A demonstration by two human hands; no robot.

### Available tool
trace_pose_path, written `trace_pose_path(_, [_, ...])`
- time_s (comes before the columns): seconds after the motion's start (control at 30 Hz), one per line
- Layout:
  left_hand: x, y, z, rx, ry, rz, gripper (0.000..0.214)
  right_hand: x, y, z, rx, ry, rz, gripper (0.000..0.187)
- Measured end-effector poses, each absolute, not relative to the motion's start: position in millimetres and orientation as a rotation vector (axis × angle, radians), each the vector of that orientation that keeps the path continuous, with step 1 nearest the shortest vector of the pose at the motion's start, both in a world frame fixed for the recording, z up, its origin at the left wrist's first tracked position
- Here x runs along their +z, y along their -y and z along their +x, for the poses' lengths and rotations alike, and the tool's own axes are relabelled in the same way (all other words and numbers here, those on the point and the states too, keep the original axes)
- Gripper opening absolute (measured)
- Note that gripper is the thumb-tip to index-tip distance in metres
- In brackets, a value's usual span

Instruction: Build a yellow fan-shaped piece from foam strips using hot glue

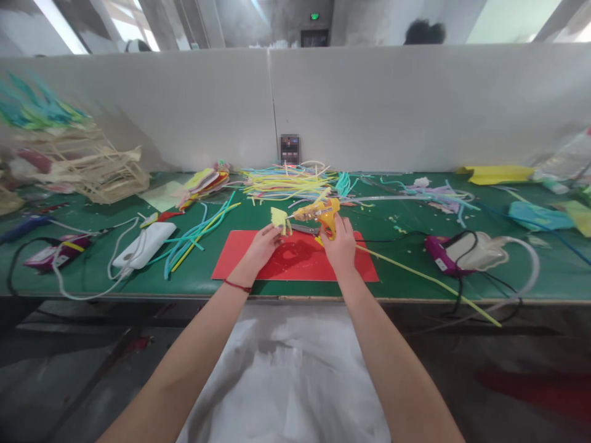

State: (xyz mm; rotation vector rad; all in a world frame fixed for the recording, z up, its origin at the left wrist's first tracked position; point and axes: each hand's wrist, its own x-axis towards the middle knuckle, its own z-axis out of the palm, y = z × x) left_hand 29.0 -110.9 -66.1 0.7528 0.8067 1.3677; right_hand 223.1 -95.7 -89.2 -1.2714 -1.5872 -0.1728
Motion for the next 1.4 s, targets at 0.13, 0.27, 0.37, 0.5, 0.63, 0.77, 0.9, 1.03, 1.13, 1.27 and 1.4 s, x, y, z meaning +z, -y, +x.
trace_pose_path(0.13, [-64.9, 112.1, 29.7, 1.370, -0.809, 0.739, 0.019, -88.6, 96.0, 223.0, -0.189, 1.596, -1.259, 0.038])
trace_pose_path(0.27, [-64.0, 112.8, 29.8, 1.371, -0.805, 0.737, 0.019, -89.3, 95.5, 223.3, -0.183, 1.592, -1.262, 0.038])
trace_pose_path(0.37, [-63.8, 112.9, 29.8, 1.371, -0.811, 0.737, 0.019, -89.9, 95.0, 223.5, -0.189, 1.591, -1.260, 0.038])
trace_pose_path(0.5, [-63.5, 113.1, 29.7, 1.373, -0.809, 0.741, 0.020, -89.7, 95.0, 223.3, -0.179, 1.596, -1.258, 0.038])
trace_pose_path(0.63, [-62.2, 113.8, 29.4, 1.371, -0.799, 0.736, 0.019, -88.9, 95.8, 223.1, -0.160, 1.593, -1.256, 0.038])
trace_pose_path(0.77, [-61.3, 113.9, 29.3, 1.385, -0.811, 0.711, 0.018, -88.5, 96.5, 223.2, -0.159, 1.601, -1.265, 0.038])
trace_pose_path(0.9, [-62.1, 112.9, 29.3, 1.383, -0.810, 0.716, 0.021, -88.4, 96.8, 223.2, -0.152, 1.601, -1.262, 0.038])
trace_pose_path(1.03, [-63.3, 112.4, 29.1, 1.387, -0.805, 0.719, 0.021, -89.0, 96.5, 222.8, -0.151, 1.605, -1.255, 0.037])
trace_pose_path(1.13, [-64.1, 112.1, 29.0, 1.390, -0.808, 0.722, 0.021, -89.6, 96.1, 222.2, -0.160, 1.608, -1.252, 0.037])
trace_pose_path(1.27, [-63.8, 110.9, 28.8, 1.421, -0.844, 0.698, 0.024, -89.1, 95.5, 221.9, -0.184, 1.570, -1.274, 0.040])
trace_pose_path(1.4, [-63.6, 109.8, 28.4, 1.447, -0.873, 0.672, 0.025, -89.5, 92.3, 224.6, -0.191, 1.457, -1.363, 0.051])
